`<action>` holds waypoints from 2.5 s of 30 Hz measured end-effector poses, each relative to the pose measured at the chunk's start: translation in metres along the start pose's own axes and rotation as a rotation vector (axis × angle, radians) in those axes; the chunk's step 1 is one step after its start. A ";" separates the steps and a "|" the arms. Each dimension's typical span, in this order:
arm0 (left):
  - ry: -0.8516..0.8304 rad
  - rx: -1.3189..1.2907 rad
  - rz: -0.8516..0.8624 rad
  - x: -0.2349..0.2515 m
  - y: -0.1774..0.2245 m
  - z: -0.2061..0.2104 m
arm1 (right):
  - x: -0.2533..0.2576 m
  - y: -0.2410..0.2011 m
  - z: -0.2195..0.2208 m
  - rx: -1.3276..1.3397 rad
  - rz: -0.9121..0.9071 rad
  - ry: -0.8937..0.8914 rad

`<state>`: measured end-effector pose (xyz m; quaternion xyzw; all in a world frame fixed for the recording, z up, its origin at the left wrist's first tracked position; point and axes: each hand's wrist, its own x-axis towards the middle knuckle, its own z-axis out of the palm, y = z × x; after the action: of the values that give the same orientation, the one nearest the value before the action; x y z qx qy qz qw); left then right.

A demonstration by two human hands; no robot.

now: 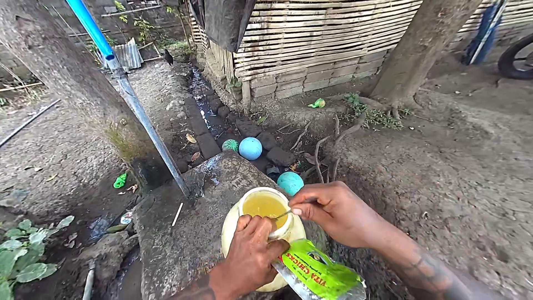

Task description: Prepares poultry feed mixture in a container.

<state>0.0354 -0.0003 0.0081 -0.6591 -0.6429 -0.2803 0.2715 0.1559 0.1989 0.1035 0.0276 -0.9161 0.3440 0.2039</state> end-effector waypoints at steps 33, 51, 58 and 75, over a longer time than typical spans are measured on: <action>-0.014 -0.041 0.039 0.000 0.005 -0.001 | 0.000 -0.004 0.012 -0.141 -0.009 0.022; -0.007 -0.037 0.024 -0.002 0.004 -0.002 | -0.001 -0.001 0.018 -0.212 0.021 0.067; -0.007 -0.043 0.020 -0.004 0.003 -0.004 | -0.005 -0.004 -0.010 0.041 -0.012 0.052; -0.065 -0.054 -0.024 -0.004 0.004 -0.013 | -0.024 0.005 -0.029 0.049 -0.087 0.358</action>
<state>0.0392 -0.0125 0.0144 -0.6671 -0.6514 -0.2794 0.2293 0.1869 0.2192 0.1107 0.0102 -0.8546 0.3563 0.3776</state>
